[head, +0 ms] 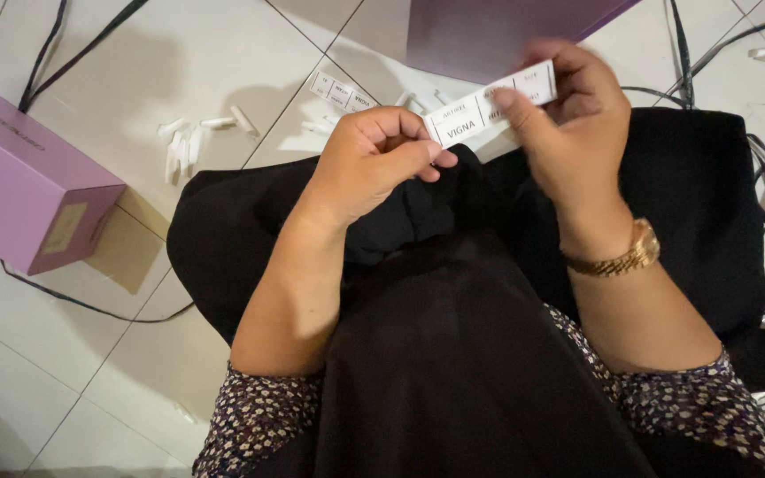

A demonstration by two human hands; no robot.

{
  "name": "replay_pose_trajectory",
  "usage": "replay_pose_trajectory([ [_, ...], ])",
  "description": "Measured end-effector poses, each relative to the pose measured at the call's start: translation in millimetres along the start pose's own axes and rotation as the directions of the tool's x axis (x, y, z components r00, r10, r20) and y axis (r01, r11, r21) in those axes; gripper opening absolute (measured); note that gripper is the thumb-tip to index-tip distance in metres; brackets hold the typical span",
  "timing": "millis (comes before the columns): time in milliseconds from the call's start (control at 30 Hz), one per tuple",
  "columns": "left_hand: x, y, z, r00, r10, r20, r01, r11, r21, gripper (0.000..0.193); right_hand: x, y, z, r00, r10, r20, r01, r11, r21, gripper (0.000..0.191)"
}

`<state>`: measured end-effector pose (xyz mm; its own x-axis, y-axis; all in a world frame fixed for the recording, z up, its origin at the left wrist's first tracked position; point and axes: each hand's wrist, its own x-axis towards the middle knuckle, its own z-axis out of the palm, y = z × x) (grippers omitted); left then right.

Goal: The person sits on the floor and peels white size labels from a backing sheet, then presses the labels onto pink shoe boxes and stacks the labeled boxes. They then gather loose black elastic straps from the floor and bundle the straps together by hand.

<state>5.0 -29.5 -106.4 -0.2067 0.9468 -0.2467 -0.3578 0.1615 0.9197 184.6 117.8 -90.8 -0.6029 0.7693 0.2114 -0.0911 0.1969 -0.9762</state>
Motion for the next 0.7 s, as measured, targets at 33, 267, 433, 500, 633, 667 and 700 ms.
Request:
replay_pose_trajectory([
  [33,0.4,-0.6,0.3,1.000,0.005,-0.011,-0.005,1.000,-0.018,0.011,0.0,-4.5,0.9,0.988,-0.152,0.004,0.151,0.978,-0.144,0.046],
  [267,0.8,-5.4,1.2,0.999,-0.011,-0.047,0.007,0.995,-0.099,0.010,-5.4,-11.2,2.2,0.807,-0.406,0.428,0.588,0.614,-0.526,0.024],
  [433,0.4,-5.5,2.0,0.999,-0.003,-0.052,-0.004,0.991,-0.131,0.010,-6.5,-2.9,3.0,0.792,-0.385,0.473,0.605,0.600,-0.524,0.024],
  [500,0.9,-4.1,2.2,0.998,-0.009,-0.055,0.003,0.994,-0.113,0.011,-6.3,-2.2,1.9,0.786,-0.387,0.482,0.613,0.587,-0.529,0.026],
  [633,1.4,-2.0,2.4,0.998,-0.027,-0.058,0.020,0.992,-0.121,0.011,-6.9,-1.1,0.1,0.780,-0.388,0.491,0.620,0.580,-0.528,0.027],
  [667,1.0,-2.3,2.4,0.997,-0.037,-0.065,0.031,0.995,-0.098,0.010,-7.5,-0.6,-0.1,0.780,-0.386,0.493,0.621,0.579,-0.528,0.026],
  [700,1.1,-2.9,2.2,0.996,-0.046,-0.073,0.040,0.996,-0.074,0.010,-7.4,0.5,-0.1,0.778,-0.385,0.496,0.623,0.578,-0.527,0.026],
])
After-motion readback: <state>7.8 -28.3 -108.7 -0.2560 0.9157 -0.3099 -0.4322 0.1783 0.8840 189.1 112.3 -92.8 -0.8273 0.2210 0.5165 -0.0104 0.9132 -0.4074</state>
